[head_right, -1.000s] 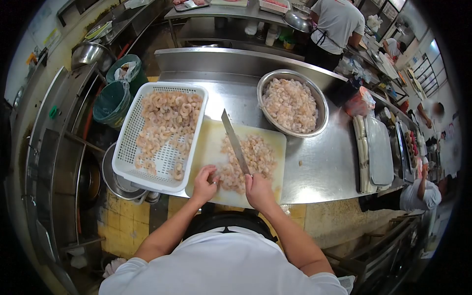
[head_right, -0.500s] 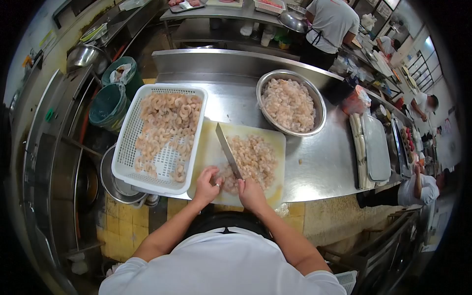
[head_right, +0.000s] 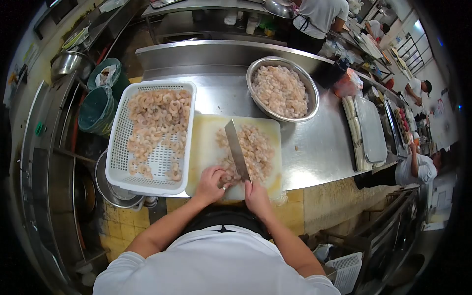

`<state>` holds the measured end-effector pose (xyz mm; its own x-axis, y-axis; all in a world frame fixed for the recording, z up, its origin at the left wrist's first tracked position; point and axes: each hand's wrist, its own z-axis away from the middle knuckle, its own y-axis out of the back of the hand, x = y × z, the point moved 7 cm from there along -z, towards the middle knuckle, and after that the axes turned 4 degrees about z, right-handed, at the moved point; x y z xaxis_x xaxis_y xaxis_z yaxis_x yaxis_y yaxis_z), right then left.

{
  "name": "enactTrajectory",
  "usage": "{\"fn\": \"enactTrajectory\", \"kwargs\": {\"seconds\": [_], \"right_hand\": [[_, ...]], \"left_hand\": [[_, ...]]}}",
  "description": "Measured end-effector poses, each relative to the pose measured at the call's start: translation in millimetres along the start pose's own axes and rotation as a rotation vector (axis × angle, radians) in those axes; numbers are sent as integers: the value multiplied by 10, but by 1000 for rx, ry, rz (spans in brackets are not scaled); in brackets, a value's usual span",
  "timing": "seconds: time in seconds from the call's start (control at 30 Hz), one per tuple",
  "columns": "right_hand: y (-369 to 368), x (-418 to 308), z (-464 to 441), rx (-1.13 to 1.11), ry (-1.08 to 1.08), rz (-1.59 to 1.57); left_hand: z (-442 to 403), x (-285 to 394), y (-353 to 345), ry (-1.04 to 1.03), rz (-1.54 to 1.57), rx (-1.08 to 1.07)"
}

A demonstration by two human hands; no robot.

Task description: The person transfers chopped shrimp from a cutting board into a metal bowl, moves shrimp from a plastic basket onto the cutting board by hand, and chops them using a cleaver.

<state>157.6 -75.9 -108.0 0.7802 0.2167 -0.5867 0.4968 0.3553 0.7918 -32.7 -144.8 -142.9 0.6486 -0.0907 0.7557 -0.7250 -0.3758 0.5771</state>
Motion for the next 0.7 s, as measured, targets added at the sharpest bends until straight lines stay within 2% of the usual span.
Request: {"fn": "enactTrajectory", "kwargs": {"seconds": [0.2,0.33,0.53,0.7], "right_hand": [[441,-423,-148,17,21,6],[127,-33,-244,-19,66,82],[689,-340,-239,-69,36,-7],[393,78,-354,-23,99,46]], "left_hand": [[-75,-51,-6,13,30,137],[-60,-39,7,49,0,164],[-141,30,-37,40,-19,180],[-179,-8,-111,95,40,198]]}}
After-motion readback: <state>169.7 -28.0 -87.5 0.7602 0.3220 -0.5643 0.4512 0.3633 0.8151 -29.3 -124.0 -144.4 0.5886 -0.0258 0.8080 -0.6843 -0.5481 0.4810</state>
